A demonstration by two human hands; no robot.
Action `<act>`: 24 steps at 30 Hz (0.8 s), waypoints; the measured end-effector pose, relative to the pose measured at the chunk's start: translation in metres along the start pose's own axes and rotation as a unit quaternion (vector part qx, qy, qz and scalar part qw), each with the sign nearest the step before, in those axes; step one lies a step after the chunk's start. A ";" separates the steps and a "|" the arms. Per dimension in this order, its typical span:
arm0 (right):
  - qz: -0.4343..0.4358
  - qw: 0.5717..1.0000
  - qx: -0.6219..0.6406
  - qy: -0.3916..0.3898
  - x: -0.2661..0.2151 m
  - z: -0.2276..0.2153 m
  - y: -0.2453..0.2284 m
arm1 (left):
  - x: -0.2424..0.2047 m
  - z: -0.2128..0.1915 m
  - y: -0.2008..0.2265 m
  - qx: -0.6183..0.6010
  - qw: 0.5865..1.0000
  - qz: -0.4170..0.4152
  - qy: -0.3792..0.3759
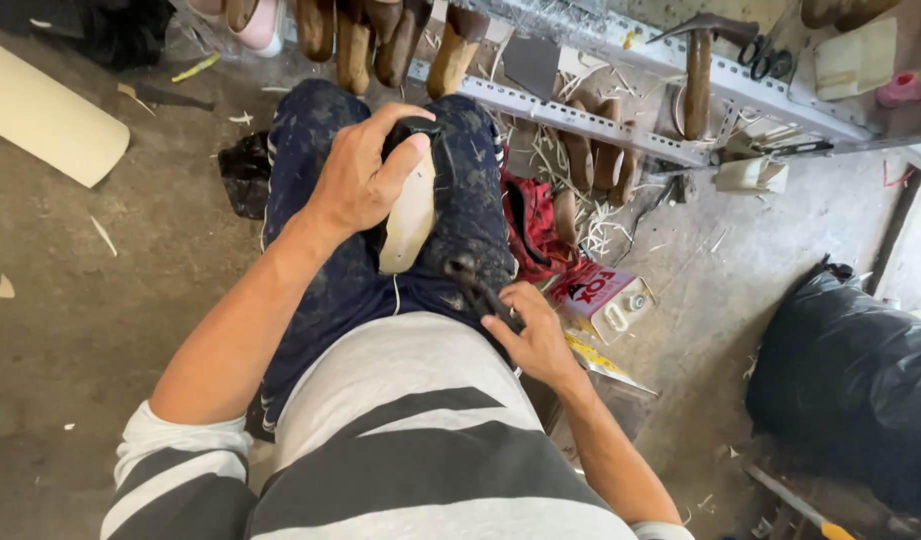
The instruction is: Shaping a leather shoe upper over a last using pliers and a hammer in a workshop setting.
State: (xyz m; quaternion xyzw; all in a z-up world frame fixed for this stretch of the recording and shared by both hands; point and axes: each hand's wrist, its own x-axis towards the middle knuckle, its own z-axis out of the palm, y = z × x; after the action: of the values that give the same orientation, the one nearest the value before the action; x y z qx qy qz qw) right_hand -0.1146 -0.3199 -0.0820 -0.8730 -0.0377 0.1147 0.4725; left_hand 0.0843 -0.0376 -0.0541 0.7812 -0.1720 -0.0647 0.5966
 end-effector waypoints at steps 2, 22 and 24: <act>0.000 0.996 0.083 -0.007 0.000 -0.001 0.001 | 0.002 -0.001 -0.007 -0.031 0.999 0.004 -0.007; -0.047 0.884 -0.458 -0.080 0.059 -0.096 -0.078 | -0.007 0.060 0.016 0.041 0.988 0.099 -0.114; -0.028 0.871 -0.480 -0.104 0.058 -0.100 -0.077 | -0.010 0.072 0.011 0.108 0.983 0.123 -0.087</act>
State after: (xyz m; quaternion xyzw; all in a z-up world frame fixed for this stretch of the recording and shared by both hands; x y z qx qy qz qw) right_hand -0.0315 -0.3493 0.0251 -0.9739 -0.1618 0.1590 -0.0085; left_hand 0.0509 -0.1020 -0.0649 0.8055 -0.3236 -0.0395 0.4948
